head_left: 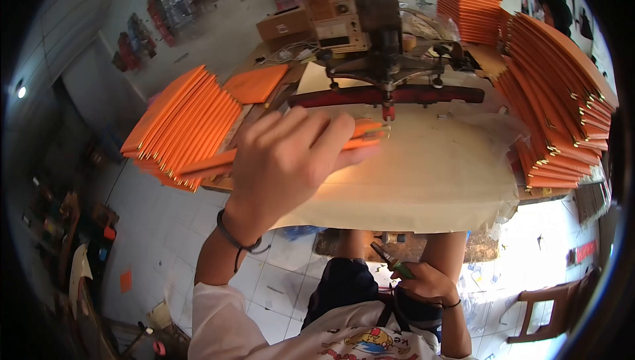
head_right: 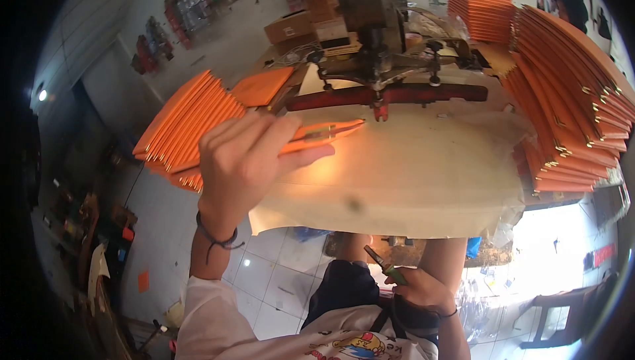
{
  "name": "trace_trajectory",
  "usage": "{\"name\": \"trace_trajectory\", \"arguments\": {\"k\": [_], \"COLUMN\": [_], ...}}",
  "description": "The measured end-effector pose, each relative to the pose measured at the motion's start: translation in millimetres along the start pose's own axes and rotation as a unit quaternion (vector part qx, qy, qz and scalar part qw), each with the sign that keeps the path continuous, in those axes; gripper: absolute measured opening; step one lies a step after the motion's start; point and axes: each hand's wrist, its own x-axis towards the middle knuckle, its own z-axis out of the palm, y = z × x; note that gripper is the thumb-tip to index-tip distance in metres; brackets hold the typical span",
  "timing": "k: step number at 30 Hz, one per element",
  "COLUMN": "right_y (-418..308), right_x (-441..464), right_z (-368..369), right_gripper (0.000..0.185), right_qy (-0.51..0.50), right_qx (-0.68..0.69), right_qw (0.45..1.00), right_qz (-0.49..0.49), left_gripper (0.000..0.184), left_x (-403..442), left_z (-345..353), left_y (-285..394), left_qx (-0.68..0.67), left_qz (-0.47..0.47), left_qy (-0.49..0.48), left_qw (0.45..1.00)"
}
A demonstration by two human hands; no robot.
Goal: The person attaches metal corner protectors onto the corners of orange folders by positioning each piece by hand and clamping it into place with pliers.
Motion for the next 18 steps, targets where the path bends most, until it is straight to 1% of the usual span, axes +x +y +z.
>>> {"name": "trace_trajectory", "arguments": {"k": [4, 7, 10, 13, 18], "right_y": [0.7, 0.4, 1.0, 6.9, 3.6], "right_x": [0.7, 1.0, 1.4, 3.8, 4.4], "right_z": [-1.2, -0.3, -1.8, 1.0, 0.6], "right_gripper": [0.028, 0.029, 0.029, 0.029, 0.029], "right_qy": [0.002, 0.007, -0.010, -0.004, -0.020], "right_qx": [-0.046, -0.033, -0.055, -0.056, -0.047], "right_qw": [0.999, 0.999, 0.998, 0.998, 0.998], "right_qz": [0.008, 0.007, 0.018, 0.008, 0.034], "left_gripper": [0.041, 0.042, 0.043, 0.034, 0.035], "left_x": [-8.6, -13.2, -13.7, -19.0, -18.7], "left_z": [-2.3, -4.6, -5.7, 2.8, 3.0], "left_y": [25.1, 32.9, 34.4, 28.3, 27.4], "left_qx": [0.020, 0.019, 0.013, 0.021, 0.018], "left_qz": [-0.006, -0.013, -0.012, 0.012, 0.012], "left_qy": [-0.044, -0.058, -0.065, -0.032, -0.029], "left_qw": [0.999, 0.998, 0.998, 0.999, 0.999]}}
